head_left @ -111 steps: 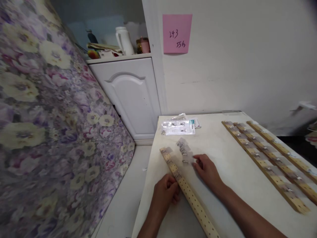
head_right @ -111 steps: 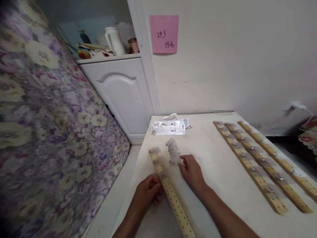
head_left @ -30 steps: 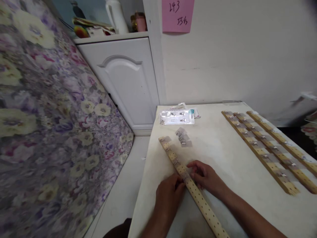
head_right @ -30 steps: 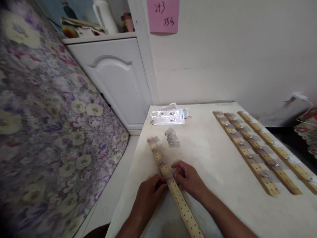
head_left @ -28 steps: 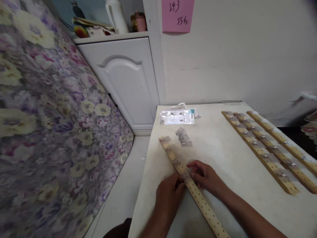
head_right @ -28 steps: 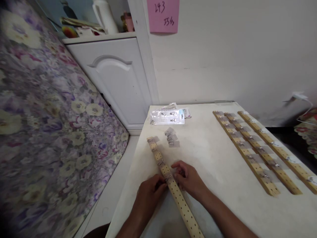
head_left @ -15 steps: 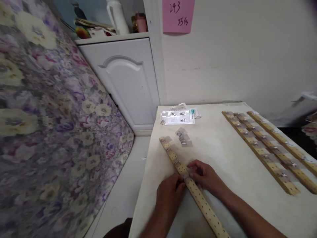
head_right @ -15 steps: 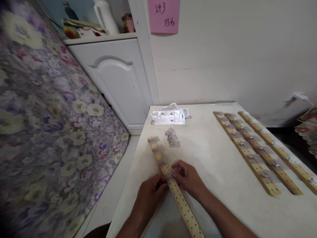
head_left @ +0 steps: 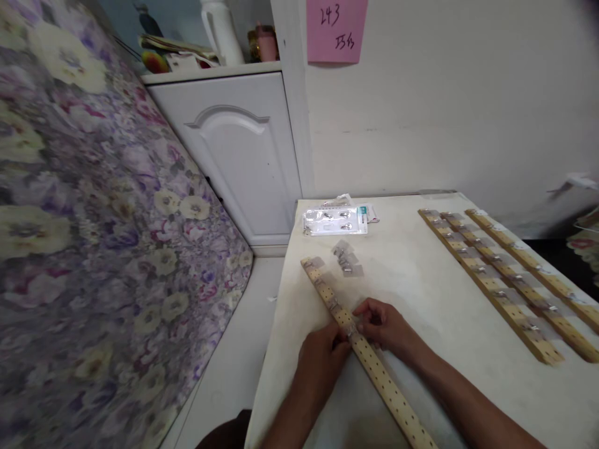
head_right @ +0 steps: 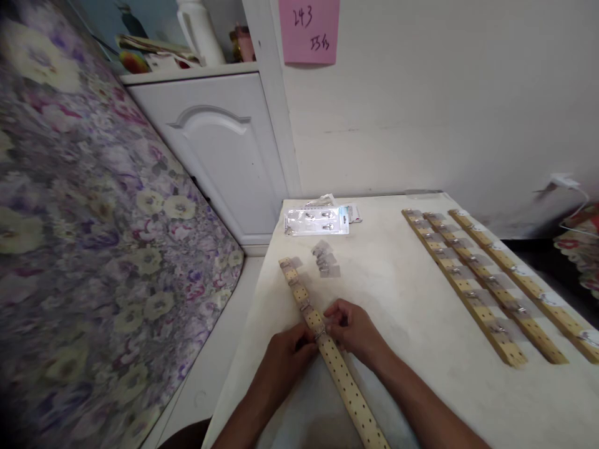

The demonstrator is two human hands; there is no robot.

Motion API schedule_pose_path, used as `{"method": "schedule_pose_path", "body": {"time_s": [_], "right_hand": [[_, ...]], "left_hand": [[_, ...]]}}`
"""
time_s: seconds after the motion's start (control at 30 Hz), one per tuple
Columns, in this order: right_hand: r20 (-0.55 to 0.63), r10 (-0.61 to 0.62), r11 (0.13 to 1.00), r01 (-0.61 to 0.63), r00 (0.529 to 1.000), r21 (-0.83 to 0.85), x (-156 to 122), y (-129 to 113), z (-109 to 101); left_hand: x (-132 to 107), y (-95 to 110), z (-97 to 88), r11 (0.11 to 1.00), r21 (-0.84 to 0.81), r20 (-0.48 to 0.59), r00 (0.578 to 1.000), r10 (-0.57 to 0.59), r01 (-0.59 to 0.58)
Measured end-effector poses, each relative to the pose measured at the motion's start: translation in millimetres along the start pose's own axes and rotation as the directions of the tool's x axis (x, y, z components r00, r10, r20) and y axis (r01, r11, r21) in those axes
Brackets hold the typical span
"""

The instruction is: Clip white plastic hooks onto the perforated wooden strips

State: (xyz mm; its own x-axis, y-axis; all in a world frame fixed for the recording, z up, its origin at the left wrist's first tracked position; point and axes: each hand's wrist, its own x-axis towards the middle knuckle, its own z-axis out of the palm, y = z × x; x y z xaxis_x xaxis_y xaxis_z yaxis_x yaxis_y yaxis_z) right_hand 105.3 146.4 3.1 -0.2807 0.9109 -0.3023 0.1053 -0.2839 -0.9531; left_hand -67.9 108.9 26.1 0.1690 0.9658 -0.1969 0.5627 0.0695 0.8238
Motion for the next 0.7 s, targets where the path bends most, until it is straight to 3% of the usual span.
{"method": "schedule_pose_path", "body": {"time_s": [0.37,0.5,0.57,0.7], "right_hand": [[-0.006,-0.047,0.999,0.047,0.999,-0.017,-6,9,-2],[-0.068,-0.083,0.996,0.082,0.994,-0.020,-10,11,-8],[-0.112,-0.118,0.990,0.109,0.987,-0.085,-18,12,-12],[-0.152,-0.240,0.906,0.165,0.959,-0.390,-54,20,-13]], "left_hand": [[-4,-1,-1.9,0.997,-0.058,-0.005,0.999,0.050,-0.051],[-6,-2,-4.0,0.997,-0.050,0.006,0.999,0.054,-0.053],[-7,-2,-5.8,0.998,-0.040,0.012,0.999,0.044,-0.044],[-8,-2,-10.5,0.999,0.046,0.000,1.000,0.013,-0.013]]}}
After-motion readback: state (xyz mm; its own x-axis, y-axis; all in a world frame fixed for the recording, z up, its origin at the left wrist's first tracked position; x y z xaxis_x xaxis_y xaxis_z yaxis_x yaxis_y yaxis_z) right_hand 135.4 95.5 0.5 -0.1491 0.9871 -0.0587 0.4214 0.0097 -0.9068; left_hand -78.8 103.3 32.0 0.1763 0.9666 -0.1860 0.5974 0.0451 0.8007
